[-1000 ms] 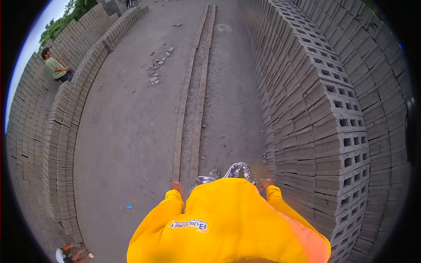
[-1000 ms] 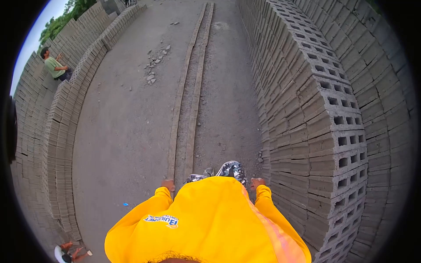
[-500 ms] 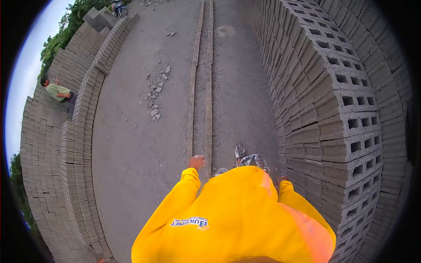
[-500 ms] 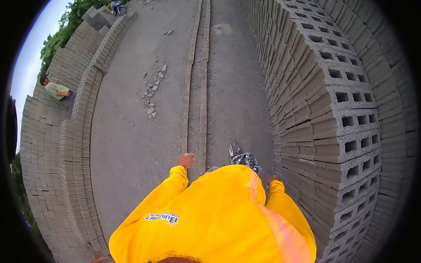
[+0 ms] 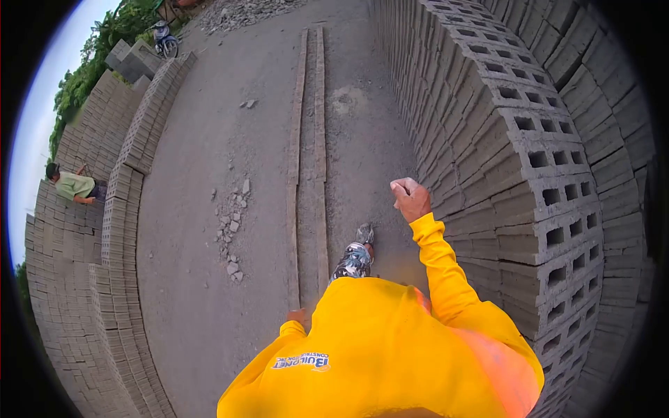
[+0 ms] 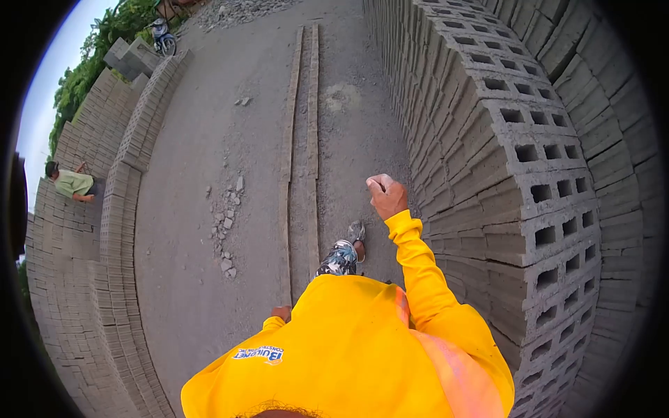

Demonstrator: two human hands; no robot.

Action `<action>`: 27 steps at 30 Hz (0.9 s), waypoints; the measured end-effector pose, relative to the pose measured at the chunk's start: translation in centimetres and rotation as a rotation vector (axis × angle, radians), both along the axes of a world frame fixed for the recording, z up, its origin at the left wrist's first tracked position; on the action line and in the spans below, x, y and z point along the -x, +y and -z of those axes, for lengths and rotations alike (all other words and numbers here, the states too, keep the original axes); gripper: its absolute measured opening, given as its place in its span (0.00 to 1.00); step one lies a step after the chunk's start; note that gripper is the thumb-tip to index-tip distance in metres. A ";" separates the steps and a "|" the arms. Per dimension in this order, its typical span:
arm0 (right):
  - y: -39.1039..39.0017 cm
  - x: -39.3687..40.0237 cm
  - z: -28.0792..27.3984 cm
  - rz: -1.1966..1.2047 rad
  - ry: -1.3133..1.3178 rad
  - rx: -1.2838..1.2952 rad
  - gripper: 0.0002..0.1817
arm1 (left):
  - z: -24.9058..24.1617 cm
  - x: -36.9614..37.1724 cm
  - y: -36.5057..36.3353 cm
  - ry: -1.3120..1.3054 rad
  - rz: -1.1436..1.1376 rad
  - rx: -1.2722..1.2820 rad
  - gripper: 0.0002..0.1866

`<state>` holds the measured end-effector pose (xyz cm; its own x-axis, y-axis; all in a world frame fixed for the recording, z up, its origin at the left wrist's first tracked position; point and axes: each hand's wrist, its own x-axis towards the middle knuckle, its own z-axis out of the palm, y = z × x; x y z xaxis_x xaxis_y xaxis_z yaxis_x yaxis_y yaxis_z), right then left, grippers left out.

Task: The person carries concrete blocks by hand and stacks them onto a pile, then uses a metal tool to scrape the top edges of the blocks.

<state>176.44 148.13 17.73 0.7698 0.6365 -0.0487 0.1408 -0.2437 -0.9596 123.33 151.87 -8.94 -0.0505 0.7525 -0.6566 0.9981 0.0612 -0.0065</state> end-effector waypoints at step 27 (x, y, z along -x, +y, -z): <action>74.5 -86.6 -14.2 0.454 -0.765 0.180 0.23 | -3.8 -76.0 81.5 -0.378 0.165 0.181 0.19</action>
